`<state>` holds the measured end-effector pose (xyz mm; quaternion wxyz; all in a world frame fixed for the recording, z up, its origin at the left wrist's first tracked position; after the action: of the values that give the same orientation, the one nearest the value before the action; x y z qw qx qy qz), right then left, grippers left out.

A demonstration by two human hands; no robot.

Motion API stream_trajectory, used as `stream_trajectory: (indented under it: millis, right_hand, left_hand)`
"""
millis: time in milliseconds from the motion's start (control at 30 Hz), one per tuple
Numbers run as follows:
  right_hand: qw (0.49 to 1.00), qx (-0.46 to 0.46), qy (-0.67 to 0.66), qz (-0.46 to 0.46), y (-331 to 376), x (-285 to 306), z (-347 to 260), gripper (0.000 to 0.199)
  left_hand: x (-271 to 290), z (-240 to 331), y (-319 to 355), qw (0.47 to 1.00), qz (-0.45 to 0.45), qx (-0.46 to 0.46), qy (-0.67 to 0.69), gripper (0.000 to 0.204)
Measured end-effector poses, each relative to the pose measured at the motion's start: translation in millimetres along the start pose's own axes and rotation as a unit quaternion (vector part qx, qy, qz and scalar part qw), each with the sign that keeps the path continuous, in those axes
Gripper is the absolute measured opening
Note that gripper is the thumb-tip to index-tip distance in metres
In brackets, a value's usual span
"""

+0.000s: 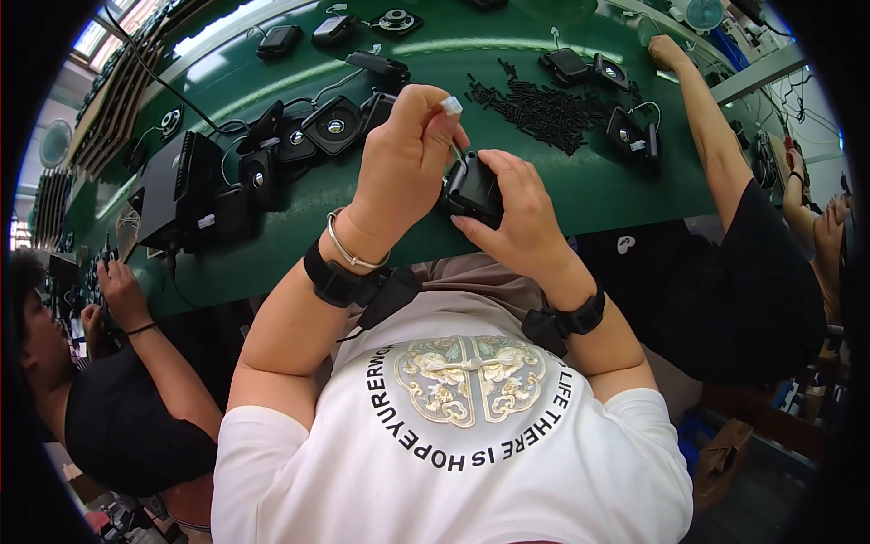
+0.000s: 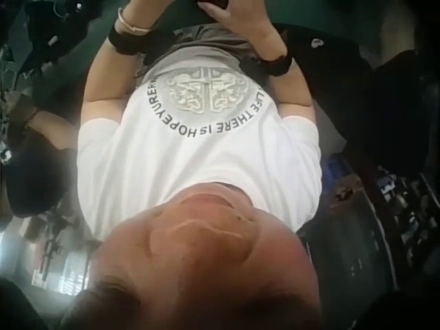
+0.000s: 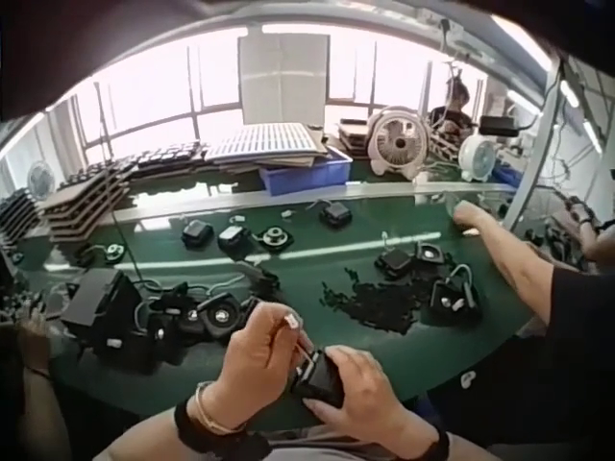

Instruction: The person picks up a speaker and a housing, inserts the speaker into the housing, and threads the wire through a hole. They then pick up screws from the table and place them into the housing before repeating the process with another assembly.

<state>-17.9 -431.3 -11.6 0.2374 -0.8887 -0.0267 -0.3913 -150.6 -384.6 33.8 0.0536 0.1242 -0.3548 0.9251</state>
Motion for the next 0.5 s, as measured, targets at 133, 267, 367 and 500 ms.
stream_trajectory:
  millis: [133,267,367,500]
  right_hand:
    - [1.0,-0.008,0.015,0.003,3,-3,2,0.074]
    - [0.999,-0.037,-0.016,0.012,2,-2,6,0.074]
    - [0.997,-0.062,-0.053,0.015,4,-3,9,0.075]
    - [0.998,-0.045,-0.033,0.022,6,-6,7,0.074]
  left_hand:
    - [-6,-24,8,0.967,0.019,0.152,0.202,0.006]
    - [-8,-11,0,0.944,0.007,0.116,0.31,0.009]
    - [-14,-9,-9,0.907,-0.042,0.123,0.401,0.013]
    - [-12,-31,1,0.903,-0.013,0.178,0.391,0.015]
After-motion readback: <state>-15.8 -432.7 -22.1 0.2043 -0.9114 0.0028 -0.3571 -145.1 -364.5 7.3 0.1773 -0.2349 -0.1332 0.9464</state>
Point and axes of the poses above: each hand's wrist, its own y-axis away from the middle knuckle, its own x-axis out of the back of the hand, z = x × y, the point moved 9 cm from there along -y, towards the middle knuckle, and after that the axes turned 7 degrees about -x, right-handed, at the moved point
